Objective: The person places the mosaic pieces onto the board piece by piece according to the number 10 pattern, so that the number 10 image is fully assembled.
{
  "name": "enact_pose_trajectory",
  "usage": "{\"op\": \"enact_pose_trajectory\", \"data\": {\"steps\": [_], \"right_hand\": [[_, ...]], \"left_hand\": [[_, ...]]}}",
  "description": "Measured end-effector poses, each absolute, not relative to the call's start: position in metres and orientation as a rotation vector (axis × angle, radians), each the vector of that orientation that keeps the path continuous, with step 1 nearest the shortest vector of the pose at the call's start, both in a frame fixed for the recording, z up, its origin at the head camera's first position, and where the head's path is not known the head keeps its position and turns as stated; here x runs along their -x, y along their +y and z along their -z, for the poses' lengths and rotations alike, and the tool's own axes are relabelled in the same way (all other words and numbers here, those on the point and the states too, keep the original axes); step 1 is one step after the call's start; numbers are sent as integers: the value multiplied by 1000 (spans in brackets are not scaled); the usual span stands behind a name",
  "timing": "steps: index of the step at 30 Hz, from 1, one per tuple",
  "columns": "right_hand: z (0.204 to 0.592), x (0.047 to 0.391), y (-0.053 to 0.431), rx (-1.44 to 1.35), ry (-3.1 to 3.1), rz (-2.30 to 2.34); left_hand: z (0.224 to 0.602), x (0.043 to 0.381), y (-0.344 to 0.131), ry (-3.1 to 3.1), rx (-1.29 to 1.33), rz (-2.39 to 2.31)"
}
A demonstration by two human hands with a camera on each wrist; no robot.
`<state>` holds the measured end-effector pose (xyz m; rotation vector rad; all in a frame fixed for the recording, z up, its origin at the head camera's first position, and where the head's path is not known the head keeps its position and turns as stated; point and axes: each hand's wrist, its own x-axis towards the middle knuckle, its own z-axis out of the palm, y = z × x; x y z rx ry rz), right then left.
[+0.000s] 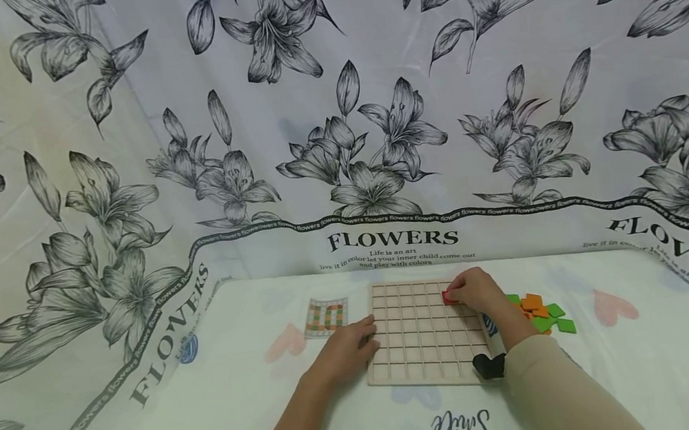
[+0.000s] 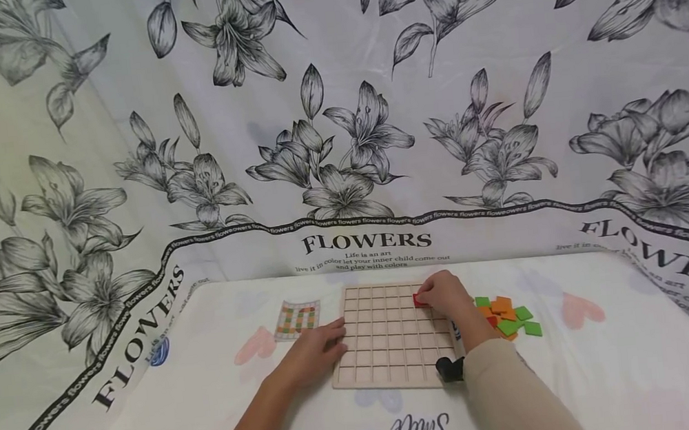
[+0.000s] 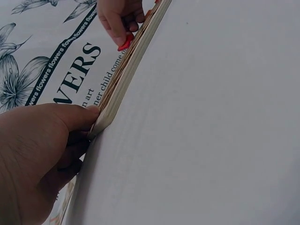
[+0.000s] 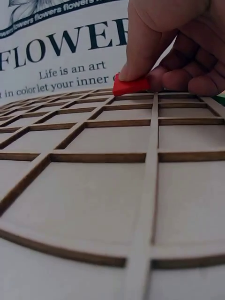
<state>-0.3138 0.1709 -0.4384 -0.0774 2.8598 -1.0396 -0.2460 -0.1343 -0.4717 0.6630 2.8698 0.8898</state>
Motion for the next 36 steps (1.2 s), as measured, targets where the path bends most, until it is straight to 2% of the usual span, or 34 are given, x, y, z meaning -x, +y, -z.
{"op": "enact_pose_trajectory", "data": {"steps": [19,28,36], "right_hand": [[441,312,165,-3,2886,1071],[445,299,176,7,2844,1144],[432,279,203,-252,2769,1442]], "left_hand": [[470,246,-134,2889,-665,-862],[470,246,-134,2885,-662,-846],[470,247,-135,2876,-663,-874]]}}
